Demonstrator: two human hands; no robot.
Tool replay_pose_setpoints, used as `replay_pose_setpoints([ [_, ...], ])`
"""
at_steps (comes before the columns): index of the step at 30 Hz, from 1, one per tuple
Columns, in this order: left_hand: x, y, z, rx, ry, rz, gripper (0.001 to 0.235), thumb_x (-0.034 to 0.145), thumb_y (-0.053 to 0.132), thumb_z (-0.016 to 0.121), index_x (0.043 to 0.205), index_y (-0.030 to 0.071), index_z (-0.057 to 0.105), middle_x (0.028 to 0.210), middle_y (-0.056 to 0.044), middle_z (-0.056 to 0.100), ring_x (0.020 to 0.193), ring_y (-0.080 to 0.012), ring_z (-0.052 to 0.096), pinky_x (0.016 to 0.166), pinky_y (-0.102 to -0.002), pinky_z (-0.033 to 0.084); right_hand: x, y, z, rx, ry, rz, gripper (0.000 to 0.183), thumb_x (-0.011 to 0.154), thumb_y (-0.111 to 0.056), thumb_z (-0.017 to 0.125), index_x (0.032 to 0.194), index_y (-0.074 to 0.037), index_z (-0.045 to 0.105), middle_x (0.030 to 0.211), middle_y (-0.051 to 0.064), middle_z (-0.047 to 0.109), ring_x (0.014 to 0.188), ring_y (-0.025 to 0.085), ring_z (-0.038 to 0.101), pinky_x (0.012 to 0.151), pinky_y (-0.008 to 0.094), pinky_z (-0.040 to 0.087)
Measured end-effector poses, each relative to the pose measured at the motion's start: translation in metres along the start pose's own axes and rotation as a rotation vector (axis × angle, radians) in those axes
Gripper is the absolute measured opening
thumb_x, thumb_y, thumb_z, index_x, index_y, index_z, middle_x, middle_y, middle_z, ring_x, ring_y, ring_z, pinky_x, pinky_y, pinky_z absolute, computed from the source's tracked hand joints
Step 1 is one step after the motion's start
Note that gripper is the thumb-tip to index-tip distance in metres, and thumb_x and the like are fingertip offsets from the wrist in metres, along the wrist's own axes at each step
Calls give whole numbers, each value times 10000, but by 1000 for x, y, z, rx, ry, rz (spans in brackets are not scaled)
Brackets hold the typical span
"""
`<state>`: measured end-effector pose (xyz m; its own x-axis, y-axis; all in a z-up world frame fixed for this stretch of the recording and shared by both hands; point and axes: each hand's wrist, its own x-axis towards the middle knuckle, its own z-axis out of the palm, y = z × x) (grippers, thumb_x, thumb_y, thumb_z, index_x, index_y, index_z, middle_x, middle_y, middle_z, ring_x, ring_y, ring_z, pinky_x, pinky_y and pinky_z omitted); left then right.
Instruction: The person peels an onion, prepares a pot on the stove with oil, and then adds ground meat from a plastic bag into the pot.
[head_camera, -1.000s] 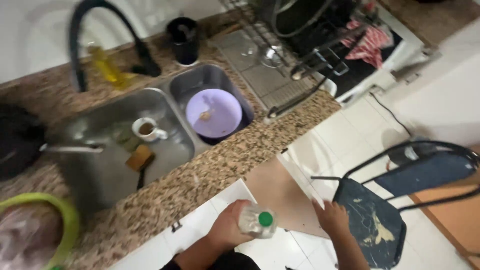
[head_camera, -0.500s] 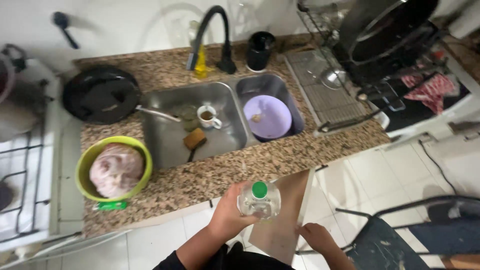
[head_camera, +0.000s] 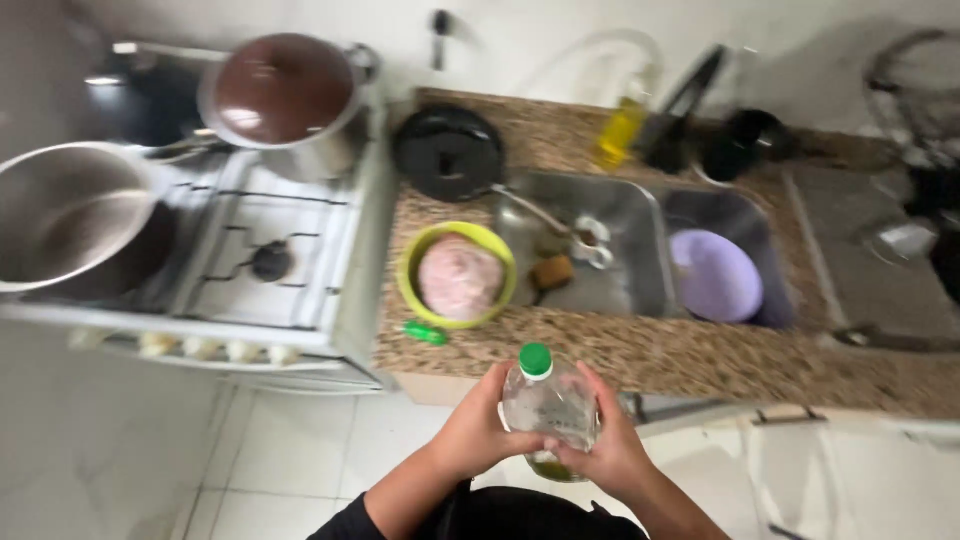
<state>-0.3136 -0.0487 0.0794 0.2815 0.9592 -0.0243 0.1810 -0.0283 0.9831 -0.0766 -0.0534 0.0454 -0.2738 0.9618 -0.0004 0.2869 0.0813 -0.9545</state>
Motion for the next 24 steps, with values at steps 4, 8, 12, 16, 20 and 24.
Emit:
replay_pose_setpoints([
  [4, -48, -16, -97, 47, 158, 313, 1057, 657, 207, 979, 1489, -13, 365, 1405, -237, 566, 1338, -314, 535, 1095, -436, 425, 36, -31, 63, -23, -160, -123, 1116, 677, -179, 892, 1590, -92, 256, 1449, 125, 548, 1347, 255, 517, 1135, 411, 380],
  [8, -96, 0, -189, 155, 316, 367, 768, 869, 207, 834, 1501, 24, 440, 1408, -183, 607, 1321, -293, 592, 1114, -410, 460, 71, -76, 128, -163, -347, -186, 1040, 680, -189, 874, 1569, -133, 338, 1431, 110, 581, 1335, 239, 538, 1103, 387, 405],
  [12, -127, 9, -256, 380, 314, 389, 426, 950, 196, 753, 1348, 81, 653, 1190, -104, 682, 1135, -295, 637, 982, -387, 519, 110, -108, 182, -318, -435, -214, 1019, 621, -179, 884, 1518, -188, 403, 1371, 74, 603, 1269, 239, 576, 1034, 367, 459],
  [16, -149, 13, -296, 392, 363, 442, 368, 938, 194, 754, 1282, 84, 677, 1173, -92, 678, 1109, -292, 627, 948, -393, 521, 135, -136, 219, -426, -472, -328, 1010, 598, -183, 887, 1497, -193, 427, 1276, 65, 640, 1185, 257, 617, 1008, 373, 479],
  [20, -152, 2, -332, 508, 508, 381, 348, 875, 227, 796, 1171, 75, 694, 1043, -82, 674, 1005, -297, 616, 866, -400, 512, 168, -165, 250, -509, -450, -516, 966, 606, -181, 867, 1482, -185, 459, 1254, 84, 636, 1134, 287, 626, 967, 391, 506],
  [24, -146, -11, -363, 573, 707, 300, 312, 824, 254, 840, 1005, 53, 685, 947, -90, 663, 938, -310, 615, 818, -407, 498, 214, -181, 283, -566, -417, -685, 927, 624, -189, 854, 1469, -174, 473, 1264, 122, 608, 1124, 316, 600, 955, 418, 499],
])
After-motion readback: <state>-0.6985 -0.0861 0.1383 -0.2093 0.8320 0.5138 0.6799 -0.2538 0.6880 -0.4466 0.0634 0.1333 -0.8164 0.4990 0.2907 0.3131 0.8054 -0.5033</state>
